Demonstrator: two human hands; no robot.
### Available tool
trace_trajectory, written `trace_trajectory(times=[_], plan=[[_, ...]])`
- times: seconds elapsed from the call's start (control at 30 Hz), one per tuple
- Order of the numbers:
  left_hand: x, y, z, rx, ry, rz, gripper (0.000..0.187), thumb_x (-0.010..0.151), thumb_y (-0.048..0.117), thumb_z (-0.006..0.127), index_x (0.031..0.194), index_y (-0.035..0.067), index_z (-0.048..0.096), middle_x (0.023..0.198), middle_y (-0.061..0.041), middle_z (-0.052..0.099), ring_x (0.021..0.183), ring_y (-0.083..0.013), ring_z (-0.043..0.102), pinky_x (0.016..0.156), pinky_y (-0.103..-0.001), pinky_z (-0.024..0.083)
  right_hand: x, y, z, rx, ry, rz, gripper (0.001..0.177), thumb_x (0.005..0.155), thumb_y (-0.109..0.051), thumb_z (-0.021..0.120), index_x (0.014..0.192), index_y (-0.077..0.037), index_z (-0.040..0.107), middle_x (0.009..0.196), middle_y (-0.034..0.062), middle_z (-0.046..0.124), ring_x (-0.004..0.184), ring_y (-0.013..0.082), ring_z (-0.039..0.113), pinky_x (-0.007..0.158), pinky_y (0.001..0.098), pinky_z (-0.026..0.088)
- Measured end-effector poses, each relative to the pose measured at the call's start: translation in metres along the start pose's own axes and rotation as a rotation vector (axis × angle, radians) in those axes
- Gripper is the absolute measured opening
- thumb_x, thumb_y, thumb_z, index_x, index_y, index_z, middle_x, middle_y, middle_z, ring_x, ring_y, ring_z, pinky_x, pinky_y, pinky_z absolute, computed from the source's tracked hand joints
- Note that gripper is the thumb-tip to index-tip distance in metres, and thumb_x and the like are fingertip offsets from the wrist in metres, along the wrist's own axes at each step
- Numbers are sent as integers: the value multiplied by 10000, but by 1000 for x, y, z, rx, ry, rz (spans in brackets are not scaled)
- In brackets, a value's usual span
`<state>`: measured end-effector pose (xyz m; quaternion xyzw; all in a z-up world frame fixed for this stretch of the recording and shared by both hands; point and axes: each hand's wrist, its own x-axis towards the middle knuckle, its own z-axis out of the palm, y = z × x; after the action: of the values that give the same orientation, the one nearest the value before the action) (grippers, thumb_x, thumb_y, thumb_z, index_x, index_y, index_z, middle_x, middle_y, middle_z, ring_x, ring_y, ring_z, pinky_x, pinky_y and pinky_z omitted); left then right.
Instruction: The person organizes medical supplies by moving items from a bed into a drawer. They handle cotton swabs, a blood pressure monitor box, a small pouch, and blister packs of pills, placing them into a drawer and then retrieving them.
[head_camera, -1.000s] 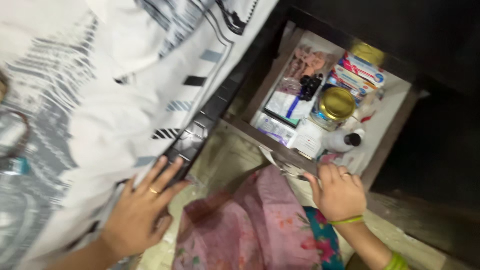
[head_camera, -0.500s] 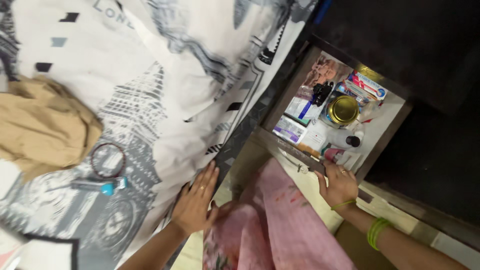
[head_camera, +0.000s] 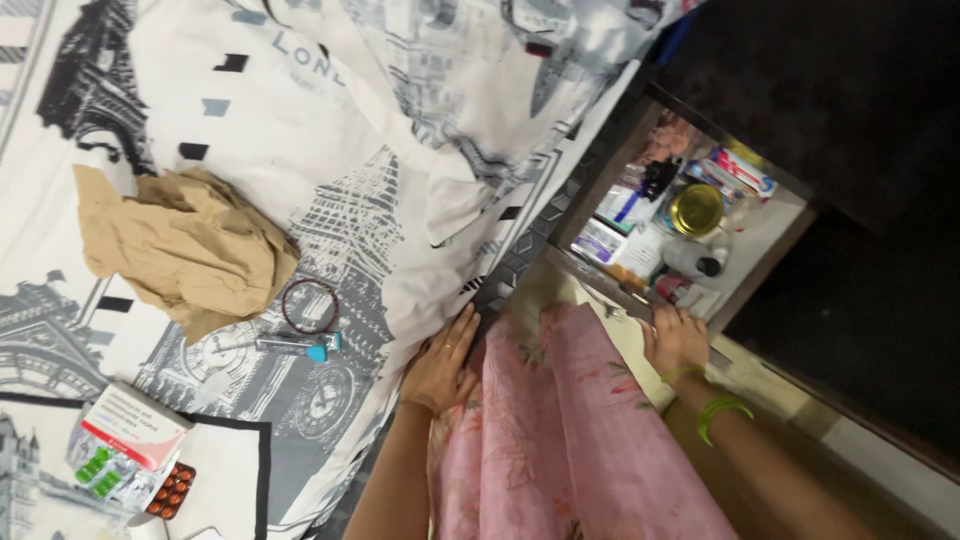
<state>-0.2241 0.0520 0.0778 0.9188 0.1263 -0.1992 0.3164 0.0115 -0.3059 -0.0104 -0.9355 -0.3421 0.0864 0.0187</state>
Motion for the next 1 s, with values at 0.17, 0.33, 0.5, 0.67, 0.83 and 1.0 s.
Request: trace_trajectory(times=[0.17,0.33,0.5,0.67,0.83,1.0], plan=[[1,-3,5,15,39,29,969,768,328,666,1602,156,202,1698,-41,174,1486,-322,338,1151,-537,337,4,4,-2,-19,-68,-22,387,971,-373,592,1202,-64,624,1161,107,671,1081,322,615,909,484,463],[2,-5,9,18,26,19,960,764,330,659,1599,160,217,1691,-43,181,1452,-343,361,1123,-540,374,5,4,-5,-16,-83,-43,427,952,-341,597,1258,-44,603,1217,120,647,1098,332,595,924,485,455],[0,-8,17,58,65,20,934,783,313,632,1608,158,222,1701,-35,198,1462,-324,384,1142,-528,376,2,13,5,15,-176,-20,440,945,-313,615,1294,-47,573,1253,133,619,1141,343,580,979,478,454],[5,-7,15,7,92,45,934,759,318,623,1592,141,241,1675,-59,229,1425,-342,401,1127,-511,381,8,28,14,85,-262,-56,502,862,-288,651,1290,-43,558,1279,158,600,1174,362,567,1008,476,445],[1,2,-3,-112,198,91,828,788,212,595,1571,102,348,1626,-138,394,1349,-380,473,1105,-484,418,1,40,11,275,-262,-143,488,834,-193,628,1273,13,569,1249,209,594,1149,421,563,1022,478,430],[50,65,-12,-285,352,112,584,861,149,618,1439,136,536,1369,-118,643,1235,-333,592,1076,-418,480,27,45,39,1169,-262,580,248,1012,-239,603,1060,-17,703,1083,184,695,1036,319,642,961,402,466]])
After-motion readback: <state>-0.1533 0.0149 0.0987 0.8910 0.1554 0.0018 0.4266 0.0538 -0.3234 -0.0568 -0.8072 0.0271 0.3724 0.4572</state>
